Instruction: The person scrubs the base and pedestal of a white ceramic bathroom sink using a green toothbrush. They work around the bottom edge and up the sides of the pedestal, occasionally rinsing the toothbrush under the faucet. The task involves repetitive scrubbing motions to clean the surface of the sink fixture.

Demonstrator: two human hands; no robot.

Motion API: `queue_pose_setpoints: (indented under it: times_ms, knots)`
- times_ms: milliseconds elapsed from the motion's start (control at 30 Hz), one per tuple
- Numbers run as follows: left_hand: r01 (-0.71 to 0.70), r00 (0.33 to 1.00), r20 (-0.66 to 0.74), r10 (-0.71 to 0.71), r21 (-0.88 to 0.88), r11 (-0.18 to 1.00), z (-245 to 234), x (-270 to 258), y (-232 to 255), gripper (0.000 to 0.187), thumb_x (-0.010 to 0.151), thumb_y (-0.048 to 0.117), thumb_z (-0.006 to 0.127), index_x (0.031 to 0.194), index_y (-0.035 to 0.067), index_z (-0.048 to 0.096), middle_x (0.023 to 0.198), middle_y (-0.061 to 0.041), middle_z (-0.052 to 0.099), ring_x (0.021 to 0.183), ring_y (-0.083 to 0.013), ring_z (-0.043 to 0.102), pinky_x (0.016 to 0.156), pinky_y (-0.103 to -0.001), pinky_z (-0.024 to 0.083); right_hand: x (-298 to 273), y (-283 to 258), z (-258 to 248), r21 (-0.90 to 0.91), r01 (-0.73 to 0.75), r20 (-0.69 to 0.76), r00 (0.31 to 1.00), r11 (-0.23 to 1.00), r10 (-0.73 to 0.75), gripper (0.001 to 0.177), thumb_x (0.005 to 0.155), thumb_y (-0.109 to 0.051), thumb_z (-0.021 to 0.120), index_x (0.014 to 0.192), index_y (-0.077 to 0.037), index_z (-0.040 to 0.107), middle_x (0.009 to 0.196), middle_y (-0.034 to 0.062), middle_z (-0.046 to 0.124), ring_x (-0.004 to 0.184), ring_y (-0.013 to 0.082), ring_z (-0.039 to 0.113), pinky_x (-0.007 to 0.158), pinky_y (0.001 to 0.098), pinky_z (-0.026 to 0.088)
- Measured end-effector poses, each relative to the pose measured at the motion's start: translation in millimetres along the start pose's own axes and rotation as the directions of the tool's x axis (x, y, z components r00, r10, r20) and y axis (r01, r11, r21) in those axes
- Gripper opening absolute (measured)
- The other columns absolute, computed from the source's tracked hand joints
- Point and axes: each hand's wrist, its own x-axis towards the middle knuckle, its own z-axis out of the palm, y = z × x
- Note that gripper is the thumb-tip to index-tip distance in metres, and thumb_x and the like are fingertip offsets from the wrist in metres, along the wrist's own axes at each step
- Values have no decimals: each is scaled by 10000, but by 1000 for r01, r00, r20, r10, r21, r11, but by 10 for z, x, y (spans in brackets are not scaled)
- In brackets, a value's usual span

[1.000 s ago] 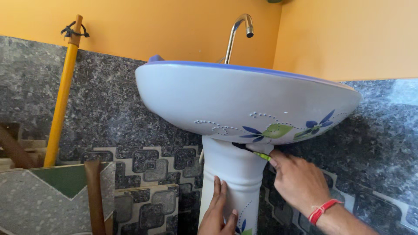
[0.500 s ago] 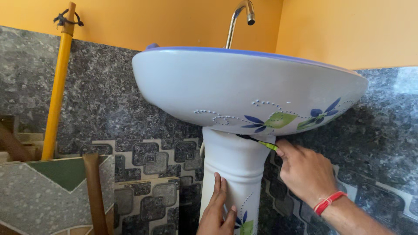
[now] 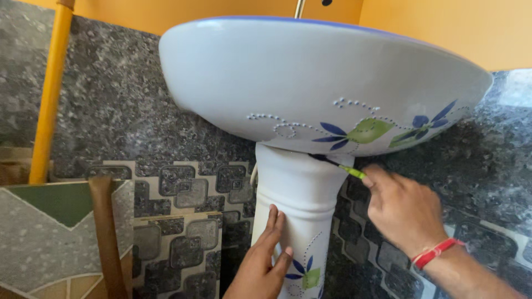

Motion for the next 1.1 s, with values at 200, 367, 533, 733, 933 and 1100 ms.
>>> queue_pose_setpoints:
  times_ms: [200, 367, 533, 733, 933, 1100]
  knots:
    - [79, 995, 76, -68, -158, 984, -113, -81, 163, 753, 977, 180, 561, 1656, 174, 235, 1736, -43, -10, 1580, -258, 48, 1222, -409, 261, -92, 65, 207, 75, 108, -4, 994, 991, -108, 362, 812, -96, 552, 1127, -212, 686, 947, 44, 783, 785, 346, 739, 696, 492, 592]
    - [-23, 1000, 1, 24, -257, 966, -29, -64, 76, 744, 978, 142, 551, 1629, 140, 191, 1746, -80, 31, 1595, -272, 47, 1243, -438, 158, -377, 38, 530, -5, 64, 147, 987, 998, -62, 358, 836, -152, 588, 1170, -256, 664, 916, 36, 774, 826, 334, 735, 713, 490, 593]
    - [-39, 999, 12, 44, -268, 963, -21, -64, -52, 724, 985, 130, 543, 1623, 136, 200, 1753, -82, 26, 1602, -266, 45, 1252, -440, 157, -485, 37, 558, 75, 150, 103, 982, 986, -157, 409, 770, -115, 588, 1156, -234, 655, 981, 38, 779, 762, 363, 724, 656, 507, 584]
    - [21, 1000, 20, -17, -164, 986, -14, -69, -22, 767, 974, 169, 543, 1667, 163, 217, 1750, -58, 34, 1590, -258, 57, 1238, -419, 161, -220, 75, 322, 31, 61, 35, 997, 998, -62, 221, 835, -138, 604, 1038, -205, 659, 895, 50, 769, 740, 349, 738, 660, 491, 596]
    - [-66, 998, -14, 65, -140, 988, 50, -48, -108, 707, 971, 149, 558, 1602, 87, 246, 1741, -110, 36, 1595, -288, 70, 1241, -425, 181, -250, 39, 375, 51, 61, 42, 997, 997, -63, 361, 813, -91, 571, 1127, -235, 675, 924, 49, 777, 782, 361, 736, 667, 517, 582]
    - [-68, 998, 3, 69, -138, 988, 57, -84, -116, 738, 967, 131, 561, 1618, 70, 219, 1741, -110, 12, 1594, -293, 35, 1245, -438, 147, -532, -19, 536, 112, 5, 188, 982, 994, -26, 399, 813, -99, 574, 1171, -253, 657, 947, 31, 776, 848, 338, 738, 745, 487, 593]
